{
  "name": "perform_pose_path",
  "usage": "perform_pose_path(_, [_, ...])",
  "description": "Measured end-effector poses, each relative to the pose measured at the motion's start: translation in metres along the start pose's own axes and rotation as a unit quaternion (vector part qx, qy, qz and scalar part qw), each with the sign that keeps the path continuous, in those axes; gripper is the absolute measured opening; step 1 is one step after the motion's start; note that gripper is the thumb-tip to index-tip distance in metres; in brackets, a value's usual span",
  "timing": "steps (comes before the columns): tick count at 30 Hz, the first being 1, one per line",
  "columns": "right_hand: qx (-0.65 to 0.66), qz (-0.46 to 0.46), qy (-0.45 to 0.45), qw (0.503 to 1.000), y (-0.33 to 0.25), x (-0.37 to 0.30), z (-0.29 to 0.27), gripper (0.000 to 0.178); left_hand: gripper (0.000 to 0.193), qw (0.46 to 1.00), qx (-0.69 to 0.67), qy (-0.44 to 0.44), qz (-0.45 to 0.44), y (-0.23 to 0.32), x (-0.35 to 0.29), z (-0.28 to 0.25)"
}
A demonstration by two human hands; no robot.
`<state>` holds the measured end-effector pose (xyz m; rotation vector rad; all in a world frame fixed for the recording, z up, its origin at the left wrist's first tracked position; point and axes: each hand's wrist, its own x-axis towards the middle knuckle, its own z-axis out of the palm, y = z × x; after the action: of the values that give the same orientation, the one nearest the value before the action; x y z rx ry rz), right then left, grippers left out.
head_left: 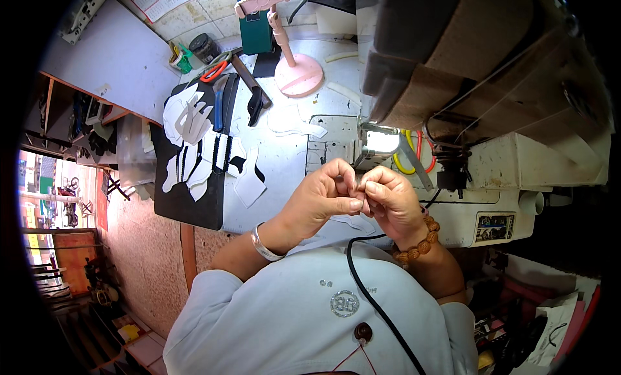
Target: The person trims a small piece of fabric with scissors, then retrieves a green spool of thread and threads a sewing machine needle. The person manipulates the thread through the needle eye and prepares the machine for sewing.
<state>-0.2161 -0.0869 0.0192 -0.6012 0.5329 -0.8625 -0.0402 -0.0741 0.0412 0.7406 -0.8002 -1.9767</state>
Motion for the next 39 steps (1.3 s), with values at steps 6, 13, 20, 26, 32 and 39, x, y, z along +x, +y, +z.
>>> perform_pose_path(6, [0.007,-0.058,0.015,0.998,0.006,-0.012,0.007,0.012,0.026,0.994,0.084,0.004,0.076,-0.007,0.0,-0.002])
perform_pose_path(13, [-0.14,-0.254,0.066,0.955,0.008,-0.012,0.019,0.008,0.026,0.972,0.177,-0.005,0.157,-0.001,0.007,0.003])
perform_pose_path(20, [-0.36,-0.393,0.169,0.829,-0.025,0.007,0.02,0.009,0.018,0.885,0.341,0.132,0.288,0.007,0.016,0.02])
perform_pose_path(26, [-0.57,-0.547,0.247,0.561,-0.041,0.038,0.006,0.011,0.031,0.806,0.423,0.189,0.367,0.006,0.035,0.02])
perform_pose_path(32, [-0.566,-0.559,0.25,0.552,-0.041,0.043,0.004,0.008,0.027,0.867,0.325,0.157,0.344,0.003,0.042,0.035])
perform_pose_path(39, [-0.539,-0.575,0.25,0.563,-0.039,0.043,0.009,0.008,0.02,0.859,0.319,0.169,0.363,0.001,0.047,0.033])
